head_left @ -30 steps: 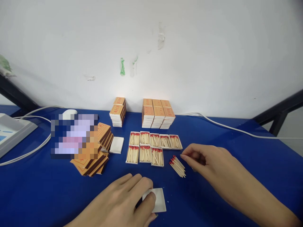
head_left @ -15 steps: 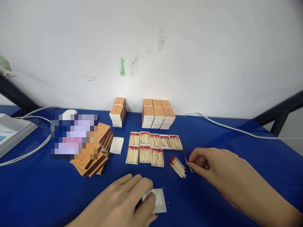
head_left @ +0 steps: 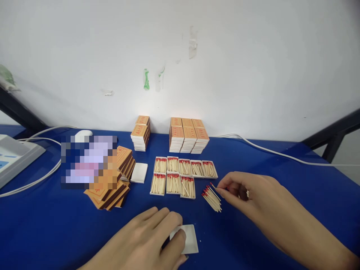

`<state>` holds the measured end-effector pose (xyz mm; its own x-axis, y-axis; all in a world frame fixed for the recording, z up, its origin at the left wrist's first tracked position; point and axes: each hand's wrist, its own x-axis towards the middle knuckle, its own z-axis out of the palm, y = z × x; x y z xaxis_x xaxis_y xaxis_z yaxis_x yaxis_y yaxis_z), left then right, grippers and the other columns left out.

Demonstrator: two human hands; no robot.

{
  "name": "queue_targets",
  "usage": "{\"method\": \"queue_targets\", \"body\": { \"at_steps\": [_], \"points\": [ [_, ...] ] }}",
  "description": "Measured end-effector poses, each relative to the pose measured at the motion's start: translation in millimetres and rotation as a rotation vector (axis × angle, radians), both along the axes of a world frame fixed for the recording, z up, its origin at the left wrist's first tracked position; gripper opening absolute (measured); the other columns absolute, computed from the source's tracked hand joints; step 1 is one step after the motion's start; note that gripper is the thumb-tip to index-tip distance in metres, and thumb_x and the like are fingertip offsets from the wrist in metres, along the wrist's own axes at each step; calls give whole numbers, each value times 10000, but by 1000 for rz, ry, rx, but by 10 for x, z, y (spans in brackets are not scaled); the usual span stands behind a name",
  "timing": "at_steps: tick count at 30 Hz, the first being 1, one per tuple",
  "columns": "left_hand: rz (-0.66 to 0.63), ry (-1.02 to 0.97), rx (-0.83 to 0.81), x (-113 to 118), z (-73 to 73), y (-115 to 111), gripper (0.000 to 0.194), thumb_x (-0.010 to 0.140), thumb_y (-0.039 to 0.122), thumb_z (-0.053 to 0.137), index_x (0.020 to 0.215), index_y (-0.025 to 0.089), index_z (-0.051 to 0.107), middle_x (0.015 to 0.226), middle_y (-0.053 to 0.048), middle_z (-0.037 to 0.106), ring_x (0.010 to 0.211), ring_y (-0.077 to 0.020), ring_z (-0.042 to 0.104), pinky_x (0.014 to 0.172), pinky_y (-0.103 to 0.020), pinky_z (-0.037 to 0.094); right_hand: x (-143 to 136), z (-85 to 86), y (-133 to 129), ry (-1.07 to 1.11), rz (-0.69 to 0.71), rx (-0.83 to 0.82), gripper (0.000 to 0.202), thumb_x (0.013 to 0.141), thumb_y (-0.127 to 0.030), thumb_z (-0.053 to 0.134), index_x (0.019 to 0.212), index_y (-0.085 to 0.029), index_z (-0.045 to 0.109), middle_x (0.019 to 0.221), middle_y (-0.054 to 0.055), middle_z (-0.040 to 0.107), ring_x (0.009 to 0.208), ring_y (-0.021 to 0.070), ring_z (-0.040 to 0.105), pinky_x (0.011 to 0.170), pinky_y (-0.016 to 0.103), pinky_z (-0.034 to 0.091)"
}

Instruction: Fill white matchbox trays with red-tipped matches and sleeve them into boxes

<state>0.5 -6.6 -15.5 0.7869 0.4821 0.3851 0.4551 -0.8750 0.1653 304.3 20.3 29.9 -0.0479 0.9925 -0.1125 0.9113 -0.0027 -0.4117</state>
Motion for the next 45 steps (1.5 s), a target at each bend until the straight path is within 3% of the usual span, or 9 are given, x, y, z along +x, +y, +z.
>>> {"method": "queue_targets", "body": {
  "at_steps": [5,9,15,24,30,37,45],
  "points": [
    [-4,34,-26,-44,18,-9,112,1168,172,604,1155,162,715,1080,-70,730,845,-278,779,758,-483,734,-104,20,-30,37,6,-59,334,1070,-575,656,894,-334,806,764,-26,776,660,187,684,603,331,449],
    [-6,55,-30,-28,11,-15,38,1127,164,691,1158,162,713,1092,-70,734,844,-272,775,772,-481,737,-38,26,-22,39,-21,-26,302,1060,-558,639,955,-338,817,798,-16,802,686,206,726,614,341,470],
    [8,-19,38,2,-23,-8,126,1166,169,581,1165,180,706,1040,-56,736,825,-253,777,726,-409,705,176,20,15,-100,-92,-2,315,1053,-566,648,928,-338,825,819,12,831,697,249,776,597,361,468],
    [-1,50,-21,-17,11,-16,60,1105,164,730,1161,167,709,1077,-60,742,842,-266,783,766,-458,732,201,-47,-25,-223,-28,-84,162,982,-423,775,847,-342,813,826,-6,837,726,260,792,598,352,430],
    [-6,24,1,-29,0,-29,75,1113,179,728,1185,169,713,1080,-65,752,868,-278,802,752,-443,729,139,-15,-26,-228,4,-100,220,1030,-371,701,831,-328,786,844,-2,838,762,263,798,626,358,455],
    [4,25,-14,-24,0,-10,61,1118,189,739,1159,183,695,1079,-55,741,874,-251,802,828,-411,724,79,35,12,-312,-75,-66,176,1037,-432,694,903,-333,748,857,3,829,724,276,766,603,353,418],
    [13,42,-2,-41,23,-37,55,1127,190,734,1165,179,697,1102,-58,748,892,-256,805,848,-424,727,92,15,-5,-341,-74,-147,290,1074,-449,666,819,-324,726,857,14,817,735,278,743,618,370,386]
  ]
}}
